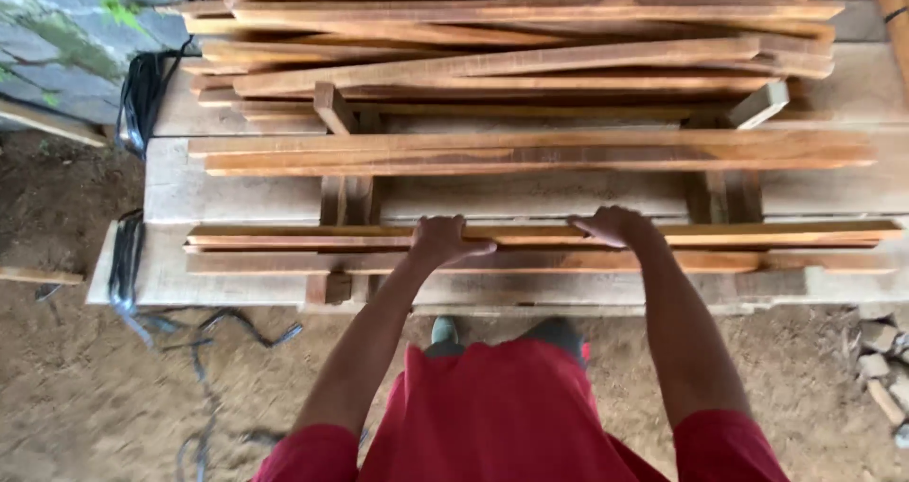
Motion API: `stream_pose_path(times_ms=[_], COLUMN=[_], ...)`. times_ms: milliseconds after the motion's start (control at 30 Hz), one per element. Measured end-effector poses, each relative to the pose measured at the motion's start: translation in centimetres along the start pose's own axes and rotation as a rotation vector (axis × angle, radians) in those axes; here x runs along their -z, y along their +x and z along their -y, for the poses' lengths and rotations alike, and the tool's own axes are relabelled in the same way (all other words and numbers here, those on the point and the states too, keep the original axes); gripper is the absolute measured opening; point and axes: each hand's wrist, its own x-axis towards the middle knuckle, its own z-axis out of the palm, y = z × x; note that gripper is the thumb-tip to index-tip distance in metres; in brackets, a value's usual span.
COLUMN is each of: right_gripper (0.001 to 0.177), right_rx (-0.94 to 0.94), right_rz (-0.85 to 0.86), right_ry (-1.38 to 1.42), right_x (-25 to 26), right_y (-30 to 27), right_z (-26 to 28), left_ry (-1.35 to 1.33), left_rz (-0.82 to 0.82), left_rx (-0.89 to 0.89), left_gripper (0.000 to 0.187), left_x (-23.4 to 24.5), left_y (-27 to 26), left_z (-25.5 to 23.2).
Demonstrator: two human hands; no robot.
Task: Bundling several thin wooden planks together using plastic straps.
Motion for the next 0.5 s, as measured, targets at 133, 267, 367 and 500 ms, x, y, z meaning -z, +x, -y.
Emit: stream_pose_path(times_ms=[133,267,367,500], right_gripper=[0.066,0.06,0.062,0.065], right_rx=[0.091,0.206,0.151,0.579], right_rz=[0.096,-0.243,-0.474,-0.632], right_ry=[-0.172,-0.218,0.159,0.206], right_x=[3.2,0.9,-1.0,-1.3], right_y=[-4.5,3.0,2.1,-1.8], right_z=[2.1,-1.9,-1.9,-1.0], left_ry=[0.019,0.002,-0.111,-0.205], left_rz=[0.041,0.158,0.274,0.373], left_rx=[-0.005,0.023,0.033,0.042], left_gripper=[0.097,0.095,0.088,0.081], left_x=[-2.5,0.6,1.5,2.6], left_y=[3.5,4.2,4.9,5.7], left_z=[1.6,1.6,1.8,1.8])
